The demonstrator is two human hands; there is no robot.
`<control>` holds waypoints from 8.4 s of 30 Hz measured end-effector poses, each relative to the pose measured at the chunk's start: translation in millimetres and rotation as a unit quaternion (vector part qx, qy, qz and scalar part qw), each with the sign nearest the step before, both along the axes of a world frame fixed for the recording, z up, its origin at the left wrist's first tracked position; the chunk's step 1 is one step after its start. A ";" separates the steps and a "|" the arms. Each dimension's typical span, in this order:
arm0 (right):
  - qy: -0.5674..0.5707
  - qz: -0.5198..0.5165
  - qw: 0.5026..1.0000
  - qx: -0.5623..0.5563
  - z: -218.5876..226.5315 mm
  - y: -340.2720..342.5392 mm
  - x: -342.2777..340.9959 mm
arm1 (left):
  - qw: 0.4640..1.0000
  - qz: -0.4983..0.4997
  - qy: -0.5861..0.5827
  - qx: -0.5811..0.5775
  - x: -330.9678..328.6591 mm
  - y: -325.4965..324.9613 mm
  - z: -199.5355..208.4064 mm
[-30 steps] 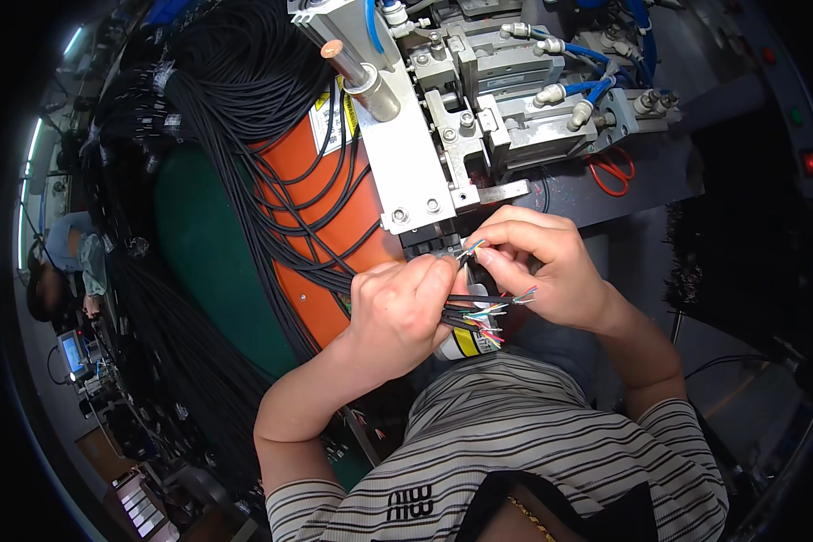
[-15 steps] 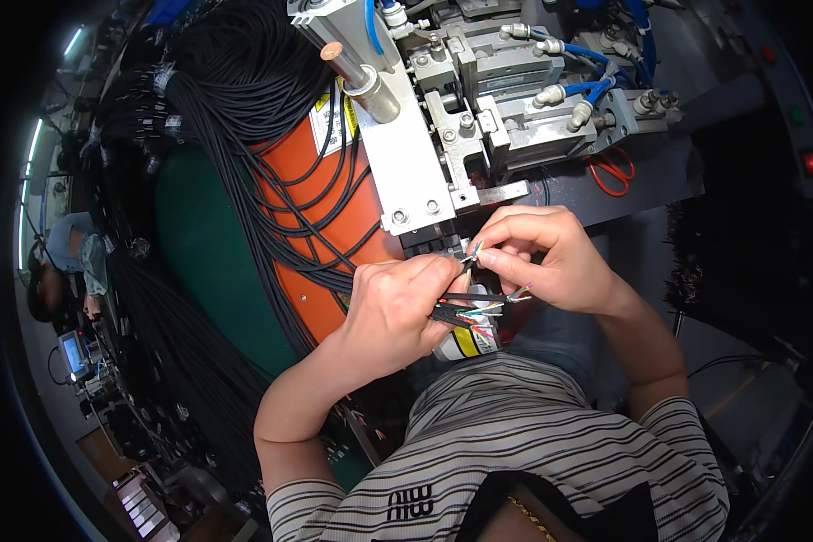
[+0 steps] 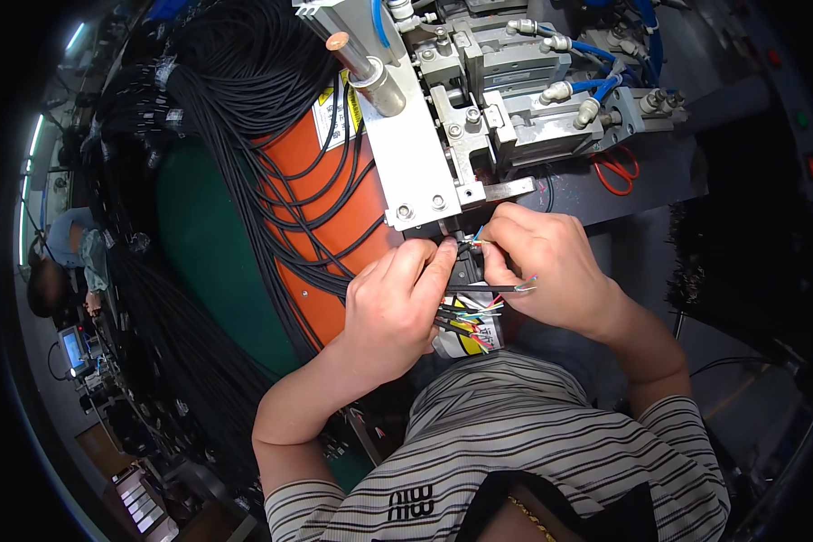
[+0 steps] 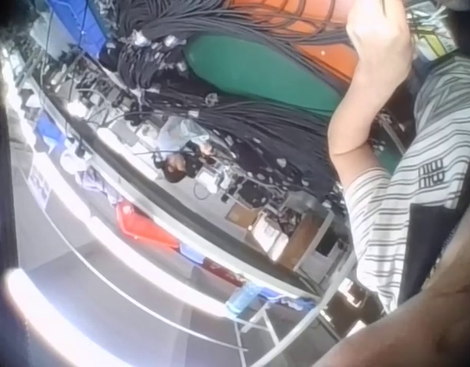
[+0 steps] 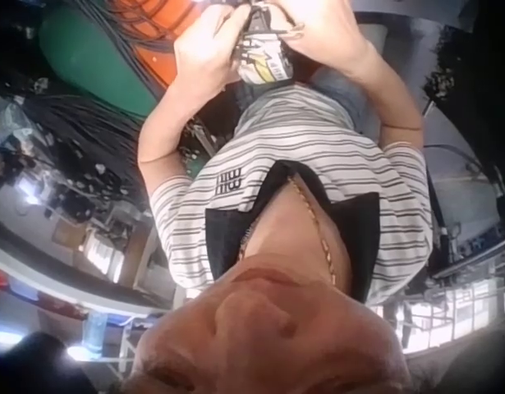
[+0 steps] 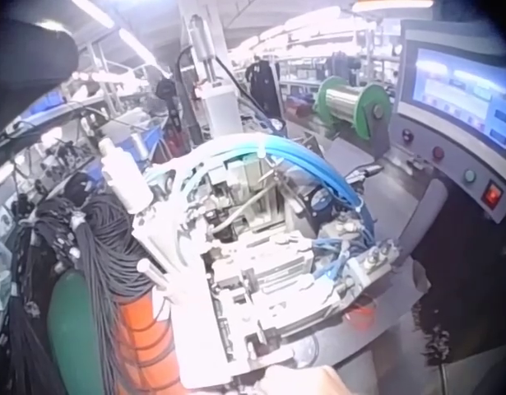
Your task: Assembling and connecting wires using a specialized crimping or processing machine on a production floor.
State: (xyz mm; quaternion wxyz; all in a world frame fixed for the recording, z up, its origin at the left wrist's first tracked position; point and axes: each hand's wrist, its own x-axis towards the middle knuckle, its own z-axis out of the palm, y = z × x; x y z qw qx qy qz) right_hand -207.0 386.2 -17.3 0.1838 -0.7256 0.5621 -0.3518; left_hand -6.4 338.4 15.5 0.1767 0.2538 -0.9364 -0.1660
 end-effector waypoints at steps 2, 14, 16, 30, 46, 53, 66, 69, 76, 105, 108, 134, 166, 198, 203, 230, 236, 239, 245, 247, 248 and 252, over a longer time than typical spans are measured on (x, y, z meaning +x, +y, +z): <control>-0.037 0.004 0.999 0.003 -0.8 0.9 -0.6 | 1.000 0.002 0.001 0.006 0.3 1.0 -1.2; -0.024 -0.006 1.000 -0.019 -2.8 4.6 1.2 | 1.000 0.002 -0.007 0.018 0.2 1.2 0.0; -0.023 -0.012 0.999 -0.026 -5.0 3.5 2.2 | 1.000 0.005 -0.009 0.019 -0.1 1.6 0.6; 0.111 0.014 0.994 0.000 15.5 -2.4 1.4 | 0.995 -0.044 -0.075 -0.049 -7.1 -0.9 9.1; -0.180 -0.001 0.970 0.161 -11.6 -2.1 -6.5 | 0.998 0.041 0.015 -0.038 25.5 -7.9 -3.7; -0.399 0.018 0.905 0.143 8.4 19.6 5.9 | 0.998 0.058 0.016 -0.013 26.5 -4.6 -6.5; -0.638 0.080 0.700 0.311 6.3 6.3 -0.4 | 0.980 0.007 0.119 0.157 6.5 -6.9 4.0; -0.607 0.076 0.724 0.319 7.5 6.2 0.7 | 0.983 -0.002 0.122 0.138 3.2 -6.9 -0.1; -0.259 -0.035 0.963 -0.062 -2.3 8.3 26.1 | 0.994 0.003 0.079 0.076 -5.3 1.1 3.7; -0.524 0.099 0.822 0.197 -8.1 -0.9 -6.8 | 0.968 0.010 0.096 0.232 -6.7 -7.7 4.9; -0.425 0.096 0.886 0.160 -5.2 -3.0 -11.3 | 0.997 -0.042 0.022 0.067 -5.0 -4.0 2.9; 0.113 -0.019 0.993 -0.019 10.0 5.4 9.4 | 0.999 -0.042 -0.020 -0.017 0.1 -3.4 0.7; -0.202 0.119 0.971 -0.040 13.7 7.4 27.0 | 0.991 0.026 0.123 0.034 9.0 0.1 -2.2; -0.605 0.053 0.741 0.286 7.3 5.9 9.5 | 0.986 0.035 0.154 0.062 -1.5 -6.5 -1.6; -0.629 0.019 0.699 0.340 0.3 2.2 4.7 | 0.993 -0.007 0.115 -0.026 -1.1 -5.8 -3.8; -0.497 0.037 0.862 0.096 1.4 4.2 8.3 | 0.980 0.029 0.181 0.072 -9.1 -7.6 -11.9; -0.439 0.025 0.897 0.050 0.2 1.2 7.7 | 0.981 0.036 0.174 0.082 -9.0 -7.6 -13.8; -0.392 0.023 0.917 0.073 2.1 2.2 3.1 | 0.984 0.034 0.157 0.082 -10.3 -8.6 -11.8; -0.426 0.060 0.897 0.096 5.7 0.4 0.1 | 0.982 0.038 0.171 0.075 -9.9 -7.6 -13.2; -0.419 0.059 0.901 0.100 6.4 0.3 -0.5 | 0.983 0.037 0.167 0.073 -10.0 -7.7 -12.6; -0.415 0.058 0.902 0.102 6.5 0.6 -0.7 | 0.983 0.035 0.165 0.072 -10.3 -7.6 -12.5; -0.433 0.039 0.890 0.135 5.0 2.7 0.8 | 0.987 0.025 0.152 0.045 -11.2 -6.8 -10.9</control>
